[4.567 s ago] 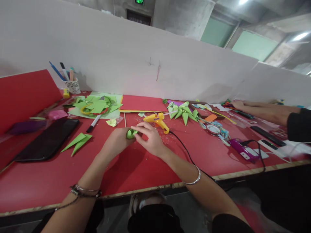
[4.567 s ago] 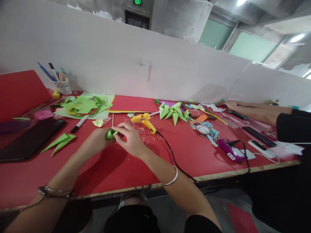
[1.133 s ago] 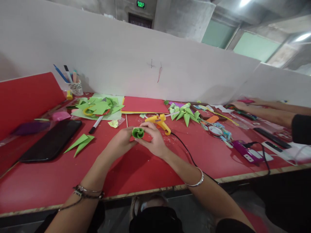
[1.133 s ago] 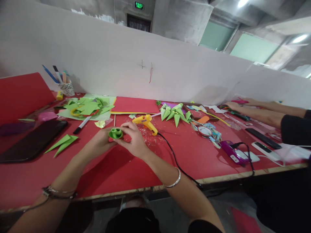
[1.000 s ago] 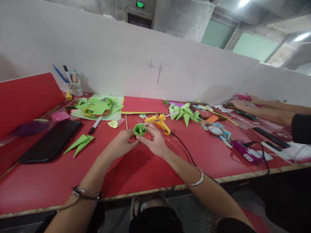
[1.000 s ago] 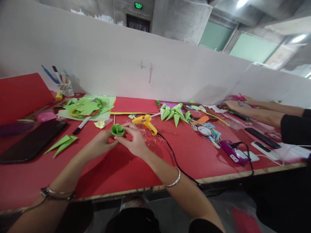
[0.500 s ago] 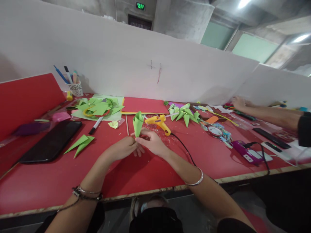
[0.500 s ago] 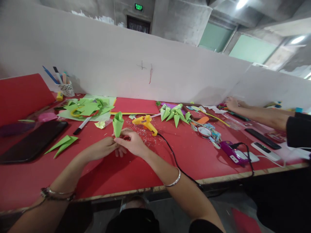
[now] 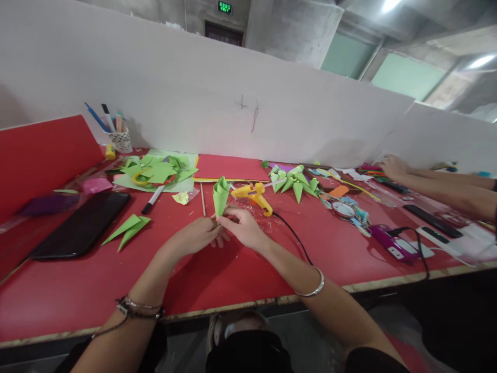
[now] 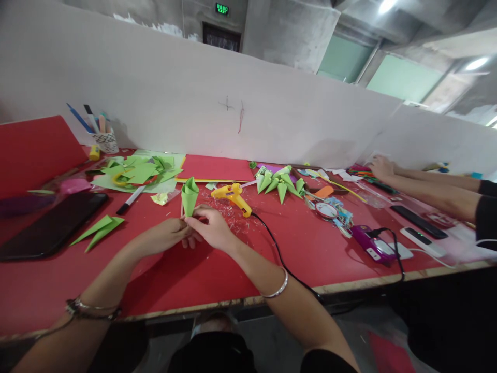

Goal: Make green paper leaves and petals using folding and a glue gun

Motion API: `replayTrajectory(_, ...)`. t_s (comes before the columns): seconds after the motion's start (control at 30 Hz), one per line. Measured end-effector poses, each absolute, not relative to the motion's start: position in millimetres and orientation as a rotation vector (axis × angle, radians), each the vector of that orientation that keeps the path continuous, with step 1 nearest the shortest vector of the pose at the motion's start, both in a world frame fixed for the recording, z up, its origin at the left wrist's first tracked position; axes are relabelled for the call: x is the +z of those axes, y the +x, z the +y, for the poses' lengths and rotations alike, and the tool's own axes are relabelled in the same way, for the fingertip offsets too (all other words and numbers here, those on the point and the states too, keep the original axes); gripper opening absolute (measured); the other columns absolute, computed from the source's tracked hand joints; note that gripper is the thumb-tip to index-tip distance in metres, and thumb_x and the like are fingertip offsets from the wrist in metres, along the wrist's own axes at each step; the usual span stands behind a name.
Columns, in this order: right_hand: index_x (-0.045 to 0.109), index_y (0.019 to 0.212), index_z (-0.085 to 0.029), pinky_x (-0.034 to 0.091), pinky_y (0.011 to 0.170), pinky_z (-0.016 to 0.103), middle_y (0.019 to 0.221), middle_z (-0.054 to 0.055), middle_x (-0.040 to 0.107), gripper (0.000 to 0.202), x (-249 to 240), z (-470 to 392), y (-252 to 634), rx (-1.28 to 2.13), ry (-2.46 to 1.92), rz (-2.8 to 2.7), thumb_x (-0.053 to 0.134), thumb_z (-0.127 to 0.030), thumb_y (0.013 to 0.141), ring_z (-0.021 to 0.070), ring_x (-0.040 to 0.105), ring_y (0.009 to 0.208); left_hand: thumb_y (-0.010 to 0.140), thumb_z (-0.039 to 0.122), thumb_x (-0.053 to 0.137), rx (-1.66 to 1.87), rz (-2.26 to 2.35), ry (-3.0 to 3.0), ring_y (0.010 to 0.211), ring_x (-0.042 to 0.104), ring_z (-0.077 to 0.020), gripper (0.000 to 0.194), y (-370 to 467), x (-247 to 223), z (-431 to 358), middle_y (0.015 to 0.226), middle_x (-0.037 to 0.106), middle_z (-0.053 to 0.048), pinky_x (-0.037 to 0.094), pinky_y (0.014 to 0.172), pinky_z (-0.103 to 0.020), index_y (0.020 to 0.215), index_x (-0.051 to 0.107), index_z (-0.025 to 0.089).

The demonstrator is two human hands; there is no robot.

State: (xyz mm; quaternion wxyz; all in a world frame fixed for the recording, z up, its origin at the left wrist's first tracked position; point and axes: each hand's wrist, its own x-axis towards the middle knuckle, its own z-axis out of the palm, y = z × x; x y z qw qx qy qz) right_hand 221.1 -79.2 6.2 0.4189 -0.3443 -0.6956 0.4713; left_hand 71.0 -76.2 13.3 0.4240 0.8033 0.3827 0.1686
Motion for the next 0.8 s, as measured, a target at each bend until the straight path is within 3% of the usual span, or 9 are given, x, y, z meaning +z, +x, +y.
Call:
replayTrajectory(0.17, 0.06, 0.078, -0.016, 0.042, 0.064, 0.023, 0.075, 0.001, 0.056, 0.02, 7, -77, 223, 1.057, -0.944, -1.747, 0.046, -0.03, 0.08, 0.0112, 0.052, 0.071, 0.084, 0.041, 0.032, 0.369, 1.072, 2.082, 0.059, 0.06, -0.0146, 0.045, 72, 18, -79, 0.063, 0.066, -0.006, 0.044, 0.062, -0.023, 0.062, 0.062, 0.016)
replayTrajectory(0.33, 0.056, 0.078, -0.017, 0.042, 0.064, 0.023, 0.07, -0.001, 0.053, 0.019, 2, -74, 223, 1.218, -0.854, -1.604, 0.045, -0.033, 0.08, 0.01, 0.051, 0.067, 0.082, 0.042, 0.035, 0.338, 1.176, 2.167, 0.06, 0.06, -0.0159, 0.039, 68, 18, -79, 0.064, 0.065, -0.004, 0.042, 0.059, -0.024, 0.064, 0.06, 0.017)
replayTrajectory(0.47, 0.055, 0.077, -0.017, 0.039, 0.058, 0.022, 0.06, -0.004, 0.05, 0.021, 0, -73, 223, 1.328, -0.744, -1.541, 0.047, -0.036, 0.081, 0.0075, 0.046, 0.056, 0.076, 0.037, 0.047, 0.464, 1.263, 2.146, 0.066, 0.06, -0.017, 0.026, 64, 22, -77, 0.075, 0.066, -0.003, 0.042, 0.06, -0.025, 0.087, 0.06, 0.019)
replayTrajectory(0.6, 0.056, 0.083, -0.017, 0.032, 0.052, 0.021, 0.048, -0.007, 0.042, 0.023, 2, -72, 225, 1.534, -0.619, -1.466, 0.046, -0.038, 0.082, 0.0057, 0.037, 0.047, 0.073, 0.035, 0.052, 0.765, 1.178, 1.884, 0.083, 0.059, -0.0169, 0.041, 64, 31, -78, 0.096, 0.062, -0.007, 0.045, 0.071, -0.026, 0.109, 0.05, 0.016)
replayTrajectory(0.7, 0.057, 0.083, -0.016, 0.032, 0.052, 0.022, 0.044, -0.008, 0.039, 0.026, 2, -72, 226, 1.671, -0.55, -1.411, 0.048, -0.04, 0.081, 0.0059, 0.037, 0.045, 0.074, 0.037, 0.053, 0.879, 0.998, 1.776, 0.09, 0.056, -0.0165, 0.035, 65, 36, -80, 0.1, 0.06, -0.005, 0.044, 0.078, -0.027, 0.103, 0.053, 0.018)
replayTrajectory(0.8, 0.058, 0.084, -0.014, 0.032, 0.051, 0.022, 0.043, -0.007, 0.043, 0.03, 1, -73, 227, 1.771, -0.533, -1.425, 0.05, -0.043, 0.08, 0.0061, 0.04, 0.045, 0.075, 0.038, 0.053, 1.01, 0.931, 1.71, 0.085, 0.056, -0.0163, 0.026, 65, 38, -81, 0.088, 0.062, -0.004, 0.043, 0.078, -0.027, 0.09, 0.057, 0.017)
